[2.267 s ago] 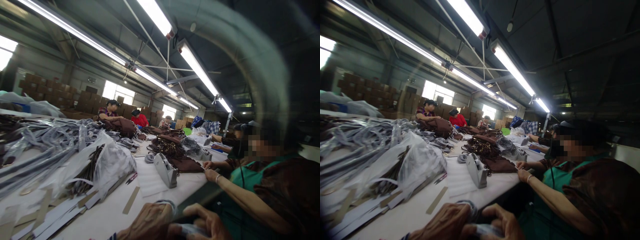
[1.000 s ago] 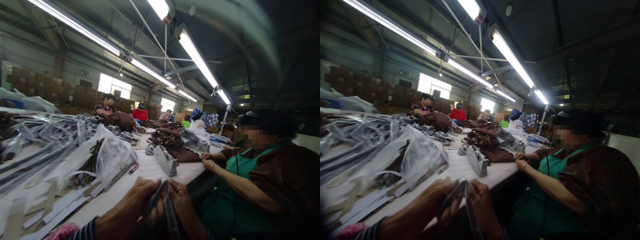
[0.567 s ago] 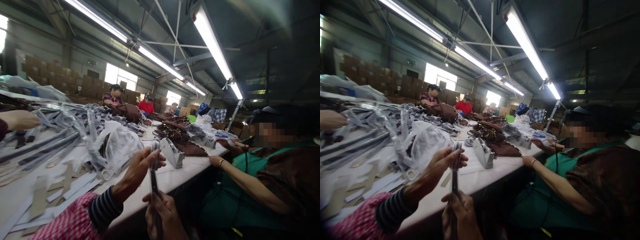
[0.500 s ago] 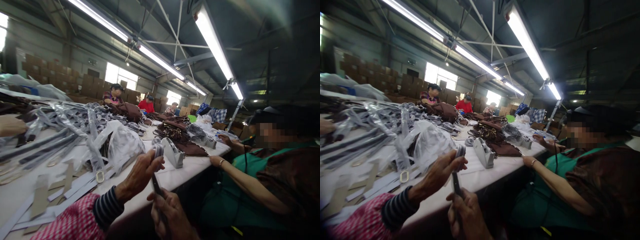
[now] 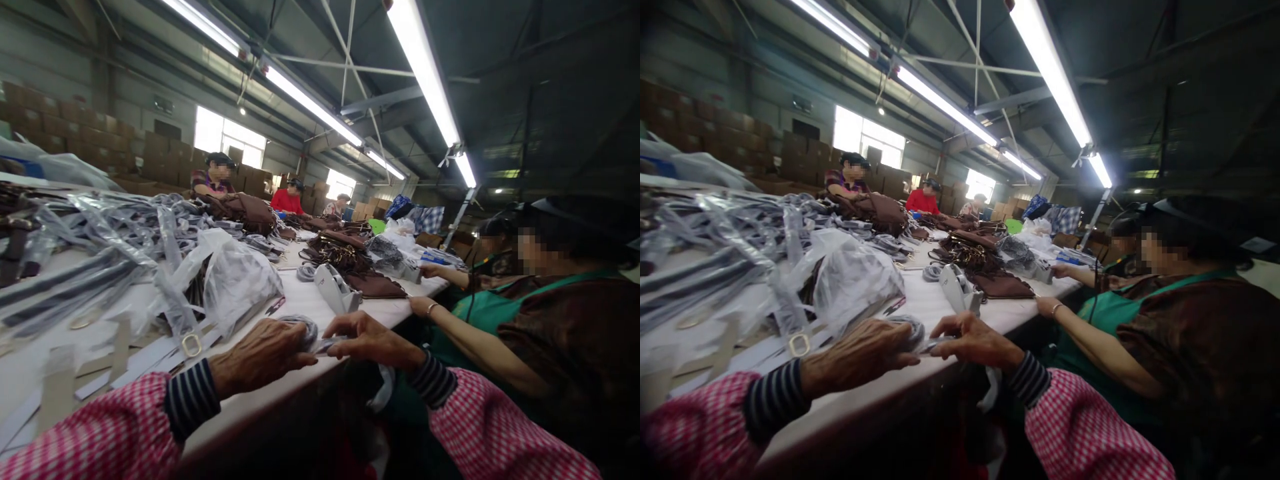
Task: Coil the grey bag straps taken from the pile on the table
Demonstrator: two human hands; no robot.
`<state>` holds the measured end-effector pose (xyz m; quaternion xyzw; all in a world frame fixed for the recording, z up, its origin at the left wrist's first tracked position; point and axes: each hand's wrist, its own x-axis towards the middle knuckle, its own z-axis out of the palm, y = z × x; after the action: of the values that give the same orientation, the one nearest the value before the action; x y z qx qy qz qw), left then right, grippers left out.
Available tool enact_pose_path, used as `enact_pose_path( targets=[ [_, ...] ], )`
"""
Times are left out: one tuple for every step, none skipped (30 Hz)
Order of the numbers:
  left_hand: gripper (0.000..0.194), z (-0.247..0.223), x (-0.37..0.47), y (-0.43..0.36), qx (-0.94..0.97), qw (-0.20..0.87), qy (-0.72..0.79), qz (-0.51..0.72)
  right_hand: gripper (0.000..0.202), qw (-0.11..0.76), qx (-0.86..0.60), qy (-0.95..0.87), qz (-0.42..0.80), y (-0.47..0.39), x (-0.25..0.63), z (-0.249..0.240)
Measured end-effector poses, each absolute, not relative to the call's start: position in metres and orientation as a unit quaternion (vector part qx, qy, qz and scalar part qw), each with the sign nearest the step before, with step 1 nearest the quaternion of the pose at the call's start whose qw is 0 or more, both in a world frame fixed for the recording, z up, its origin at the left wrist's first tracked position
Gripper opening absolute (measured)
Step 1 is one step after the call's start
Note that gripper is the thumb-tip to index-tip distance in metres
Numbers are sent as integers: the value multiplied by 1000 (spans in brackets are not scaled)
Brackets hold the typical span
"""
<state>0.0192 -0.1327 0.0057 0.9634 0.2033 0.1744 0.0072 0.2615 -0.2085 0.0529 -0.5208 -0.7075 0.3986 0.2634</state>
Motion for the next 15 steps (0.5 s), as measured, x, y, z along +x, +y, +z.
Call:
enact_pose_path(
  targets=[
    [52,4,15,-132,967,10,193,168,38,259,-509,-716,402,-203,262,49],
    [52,2,11,-132,969,15,187,160,39,256,-499,-726,399,-197,262,43],
    [51,0,6,-131,970,20,190,149,39,258,-491,-736,388,-192,261,36],
    [50,-3,1,-130,970,25,200,137,39,258,-486,-747,375,-188,260,29],
    [48,-6,-3,-128,968,30,214,125,38,253,-479,-759,361,-184,259,22],
    [46,-9,-8,-127,967,34,224,115,36,245,-470,-774,346,-181,257,15],
    [47,-13,-13,-125,967,37,229,108,33,234,-457,-794,326,-179,255,9],
    [48,-16,-17,-122,967,39,230,105,29,218,-441,-819,295,-177,254,4],
    [49,-20,-21,-120,967,40,230,103,25,198,-425,-847,252,-176,252,0],
    [51,-24,-24,-118,966,39,232,104,21,172,-413,-873,197,-175,250,-3],
    [52,-27,-27,-116,966,36,234,108,17,144,-407,-892,134,-174,248,-5],
    [52,-30,-29,-115,965,32,234,114,15,114,-407,-904,73,-173,245,-7],
    [52,-32,-30,-114,966,30,229,120,14,86,-409,-908,20,-172,243,-8],
    [52,-32,-30,-114,967,30,220,128,15,65,-411,-909,-22,-171,240,-9],
    [53,-32,-29,-114,969,31,208,133,16,52,-411,-909,-51,-169,238,-11]
  ],
)
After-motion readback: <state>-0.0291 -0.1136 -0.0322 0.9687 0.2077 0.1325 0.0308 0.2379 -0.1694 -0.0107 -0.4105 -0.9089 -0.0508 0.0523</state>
